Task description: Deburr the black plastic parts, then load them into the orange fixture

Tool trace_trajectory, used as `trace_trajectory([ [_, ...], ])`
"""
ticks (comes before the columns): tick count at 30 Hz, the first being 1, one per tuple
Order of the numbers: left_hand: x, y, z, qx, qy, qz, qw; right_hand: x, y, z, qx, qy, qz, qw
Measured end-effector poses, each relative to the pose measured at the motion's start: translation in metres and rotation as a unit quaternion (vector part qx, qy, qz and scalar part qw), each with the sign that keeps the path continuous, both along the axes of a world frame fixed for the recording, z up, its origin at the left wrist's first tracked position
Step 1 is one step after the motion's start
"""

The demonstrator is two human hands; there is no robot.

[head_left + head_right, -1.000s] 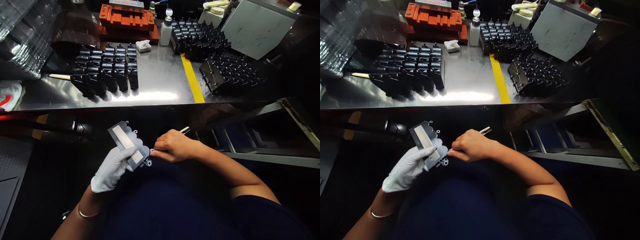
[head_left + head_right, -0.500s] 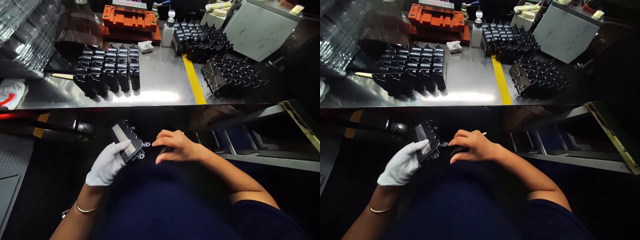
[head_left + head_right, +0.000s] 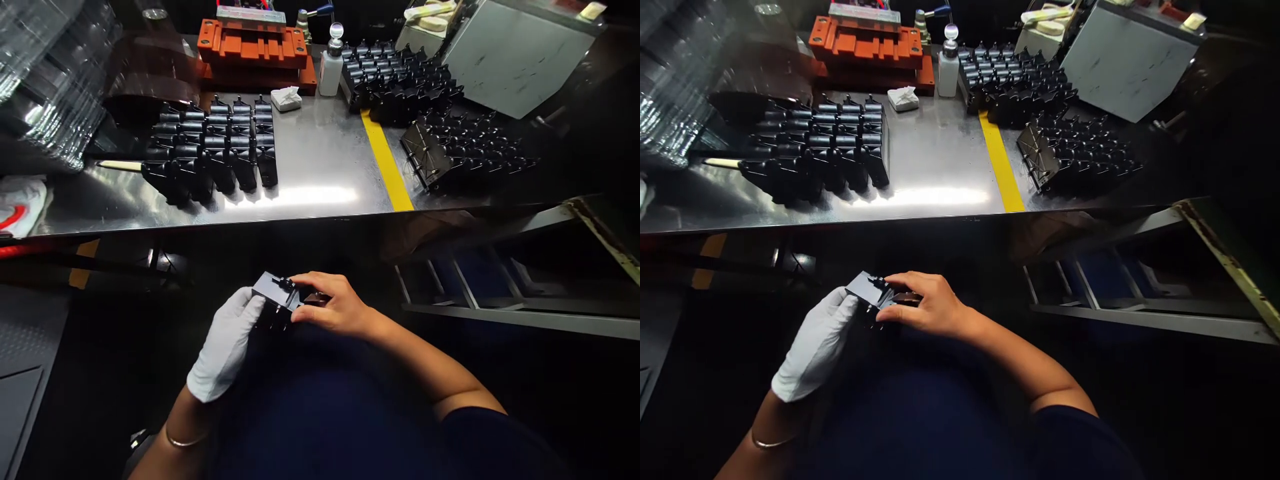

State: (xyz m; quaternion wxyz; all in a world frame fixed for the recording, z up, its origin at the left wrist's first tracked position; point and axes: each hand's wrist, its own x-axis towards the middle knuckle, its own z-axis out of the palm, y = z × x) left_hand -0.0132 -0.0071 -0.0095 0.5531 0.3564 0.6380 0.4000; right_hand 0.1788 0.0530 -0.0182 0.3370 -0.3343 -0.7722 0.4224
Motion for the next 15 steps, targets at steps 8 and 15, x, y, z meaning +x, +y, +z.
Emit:
trace_trajectory([
  [8, -0.001, 0.004, 0.004, 0.003, 0.031, -0.053, 0.998, 0.016, -0.003, 0.004, -0.033, -0.066, 0.035, 0.997],
  [15, 0.000, 0.003, 0.007, -0.003, 0.027, -0.088, 0.996, 0.020, -0.009, 0.009, -0.038, -0.067, 0.066, 0.995],
])
